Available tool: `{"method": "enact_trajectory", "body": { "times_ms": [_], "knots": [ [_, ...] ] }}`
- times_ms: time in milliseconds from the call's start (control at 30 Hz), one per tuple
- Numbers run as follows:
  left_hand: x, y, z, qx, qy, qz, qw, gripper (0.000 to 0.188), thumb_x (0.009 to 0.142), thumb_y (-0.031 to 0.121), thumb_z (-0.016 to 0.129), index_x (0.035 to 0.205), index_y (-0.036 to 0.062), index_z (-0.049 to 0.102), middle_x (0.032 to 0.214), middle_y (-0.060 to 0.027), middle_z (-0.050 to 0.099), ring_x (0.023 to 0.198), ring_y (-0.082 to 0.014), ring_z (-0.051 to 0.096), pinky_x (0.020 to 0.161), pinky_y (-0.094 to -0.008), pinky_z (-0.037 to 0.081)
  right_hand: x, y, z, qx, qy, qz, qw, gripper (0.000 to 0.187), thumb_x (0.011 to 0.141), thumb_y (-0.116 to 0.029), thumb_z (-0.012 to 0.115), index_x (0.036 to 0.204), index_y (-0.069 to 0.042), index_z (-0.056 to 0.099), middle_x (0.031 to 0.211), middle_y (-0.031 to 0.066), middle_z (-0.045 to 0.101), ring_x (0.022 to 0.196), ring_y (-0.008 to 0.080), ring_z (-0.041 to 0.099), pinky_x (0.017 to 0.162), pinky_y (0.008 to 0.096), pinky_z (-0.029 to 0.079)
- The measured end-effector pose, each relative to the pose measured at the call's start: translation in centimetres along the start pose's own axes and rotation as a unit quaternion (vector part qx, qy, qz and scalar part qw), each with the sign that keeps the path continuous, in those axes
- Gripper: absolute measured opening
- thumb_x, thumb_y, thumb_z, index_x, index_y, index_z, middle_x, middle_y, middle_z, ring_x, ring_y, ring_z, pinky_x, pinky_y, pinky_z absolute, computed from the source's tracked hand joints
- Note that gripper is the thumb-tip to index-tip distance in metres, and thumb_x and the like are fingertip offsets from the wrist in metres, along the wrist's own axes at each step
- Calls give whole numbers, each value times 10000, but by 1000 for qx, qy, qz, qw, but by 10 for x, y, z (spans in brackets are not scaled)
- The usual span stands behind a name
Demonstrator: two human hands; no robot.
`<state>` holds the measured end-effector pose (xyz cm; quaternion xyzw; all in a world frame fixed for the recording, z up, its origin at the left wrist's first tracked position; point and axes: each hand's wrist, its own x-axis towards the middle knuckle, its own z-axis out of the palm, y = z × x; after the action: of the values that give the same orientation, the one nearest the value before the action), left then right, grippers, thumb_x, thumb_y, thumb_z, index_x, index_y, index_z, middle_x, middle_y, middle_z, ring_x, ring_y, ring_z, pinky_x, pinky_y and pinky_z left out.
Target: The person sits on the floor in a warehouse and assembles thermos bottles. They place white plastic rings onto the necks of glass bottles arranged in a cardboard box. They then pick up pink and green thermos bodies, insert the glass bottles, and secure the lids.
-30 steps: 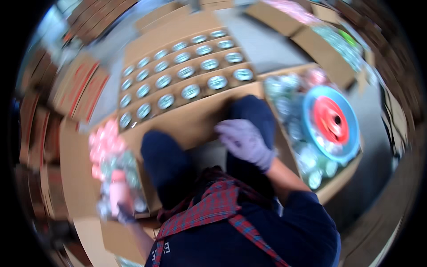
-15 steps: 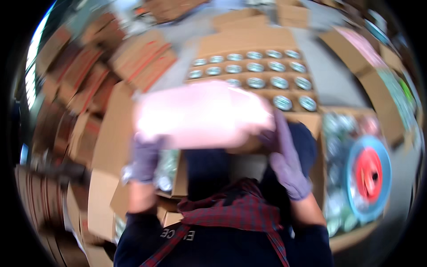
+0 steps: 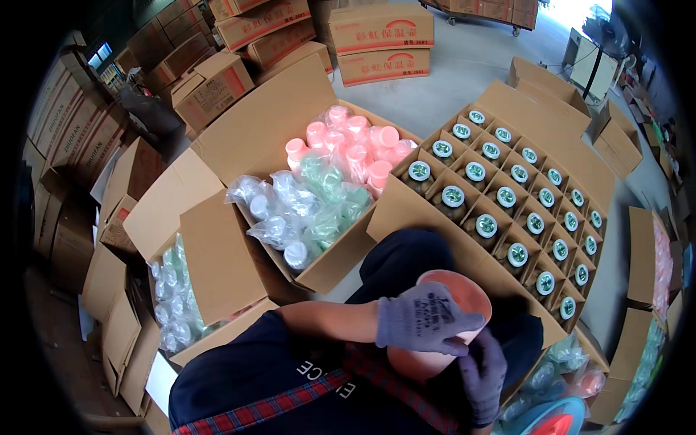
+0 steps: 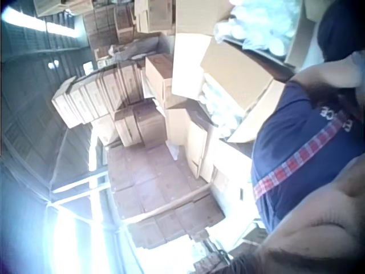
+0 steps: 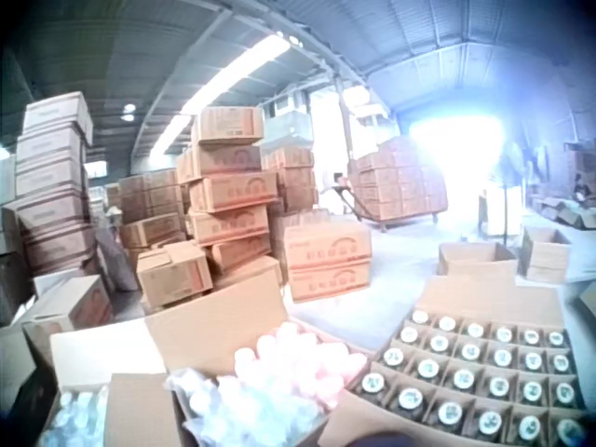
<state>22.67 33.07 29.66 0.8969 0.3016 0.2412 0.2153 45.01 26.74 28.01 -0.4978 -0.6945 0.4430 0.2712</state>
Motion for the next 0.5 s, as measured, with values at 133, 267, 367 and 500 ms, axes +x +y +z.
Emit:
{"method": "enact_trajectory", "body": {
  "times_ms": [133,267,367,500],
  "knots": [
    [47,-21,24,-91,97,108,985,247,803,282,691,993,137,626,819,-58,649,747,-258,625,720,-426,480,24,-28,-6,110,269,-97,952,698,897,-338,567,1433,62,368,1361,203,487,1238,306,502,1062,411,370],
    [44,-92,-32,-82,359,134,920,269,767,114,702,1021,62,630,956,-104,651,891,-291,620,867,-439,475,54,0,7,-210,180,-108,955,469,764,-228,666,1155,20,588,997,184,625,975,367,574,935,449,433],
    [34,-251,-54,26,435,-151,887,345,782,114,680,1107,14,622,977,-155,649,919,-338,616,852,-425,483,50,6,20,-194,286,-133,929,325,770,-215,614,999,15,603,842,133,597,736,288,564,734,438,476],
    [22,-443,-84,376,181,-441,795,863,701,317,750,1462,199,360,1495,-205,324,1357,-406,324,1086,-542,283,74,0,10,-139,280,-223,923,438,854,-338,649,1083,36,630,767,114,590,706,297,566,745,479,496]
  ]
}}
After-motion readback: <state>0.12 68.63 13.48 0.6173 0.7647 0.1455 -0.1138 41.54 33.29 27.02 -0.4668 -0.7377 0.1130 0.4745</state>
